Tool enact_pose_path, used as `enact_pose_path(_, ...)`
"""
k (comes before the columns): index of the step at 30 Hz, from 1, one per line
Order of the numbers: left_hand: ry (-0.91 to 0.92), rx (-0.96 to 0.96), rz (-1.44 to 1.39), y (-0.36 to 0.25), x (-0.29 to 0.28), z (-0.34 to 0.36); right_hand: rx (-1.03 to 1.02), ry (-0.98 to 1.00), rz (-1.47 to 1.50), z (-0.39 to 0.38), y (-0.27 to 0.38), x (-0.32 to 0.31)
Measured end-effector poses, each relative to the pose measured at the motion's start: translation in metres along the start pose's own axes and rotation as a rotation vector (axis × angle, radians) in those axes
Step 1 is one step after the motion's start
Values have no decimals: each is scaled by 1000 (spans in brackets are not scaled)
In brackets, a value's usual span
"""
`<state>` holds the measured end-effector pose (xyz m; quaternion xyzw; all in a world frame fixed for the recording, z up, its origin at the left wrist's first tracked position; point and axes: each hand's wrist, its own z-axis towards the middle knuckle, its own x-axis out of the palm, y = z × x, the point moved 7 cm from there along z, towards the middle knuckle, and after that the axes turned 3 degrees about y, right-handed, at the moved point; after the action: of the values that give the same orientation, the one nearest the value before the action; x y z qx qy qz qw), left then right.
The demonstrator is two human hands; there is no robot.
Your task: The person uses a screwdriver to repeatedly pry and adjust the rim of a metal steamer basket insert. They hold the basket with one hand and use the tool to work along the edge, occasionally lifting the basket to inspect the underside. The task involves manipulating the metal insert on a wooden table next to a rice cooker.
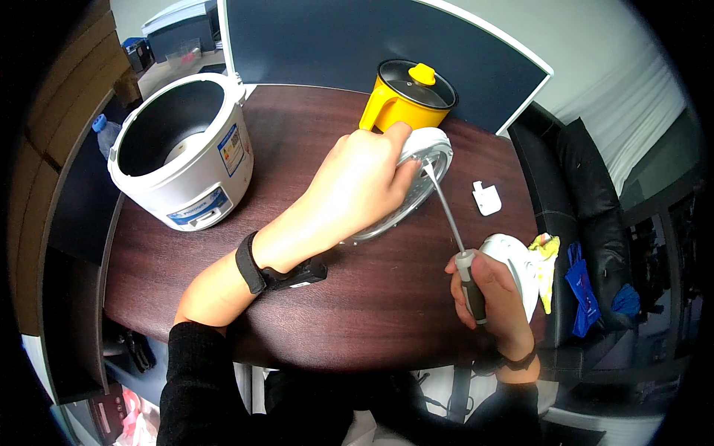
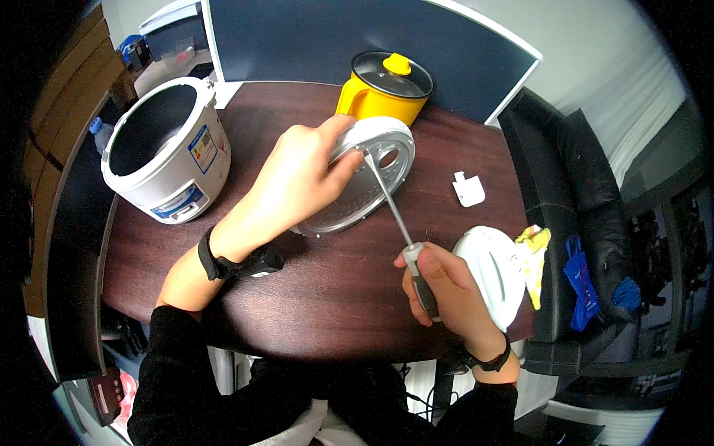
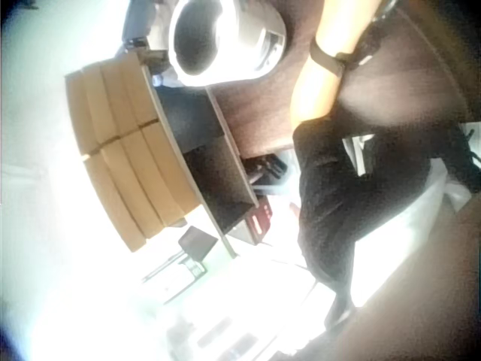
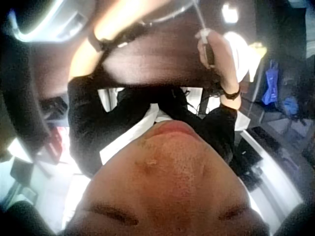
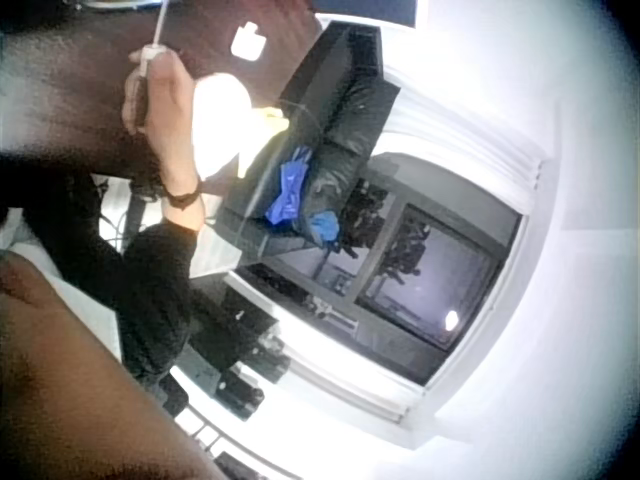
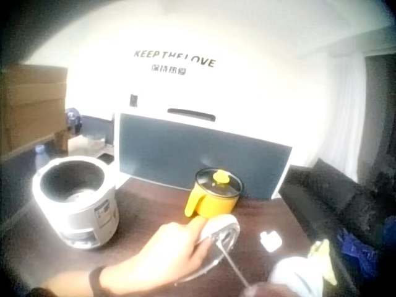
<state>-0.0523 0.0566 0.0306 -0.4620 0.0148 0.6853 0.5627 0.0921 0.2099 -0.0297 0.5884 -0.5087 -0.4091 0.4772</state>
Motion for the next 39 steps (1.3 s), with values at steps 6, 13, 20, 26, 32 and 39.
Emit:
enact_pose_path(6, 23, -18, 1, 1, 0, 1, -7, 5, 3, 5, -6, 1)
enact_pose_path(13, 21, -22, -4, 1, 2, 0, -12, 11, 17, 7, -6, 3)
enact_pose_path(20, 16, 3, 13, -2, 1, -1, -6, 5, 11, 5, -8, 2)
enact_pose_path(26, 16, 0, -3, -3, 1, -1, -23, 0, 15, 5, -7, 3)
enact_pose_path(32, 14, 14, -7, -2, 2, -1, -33, -80, -102, 5, -7, -2)
enact_pose_path(39, 10, 35, 19, -2, 1, -1, -471, -477, -1156, -6, 55, -13)
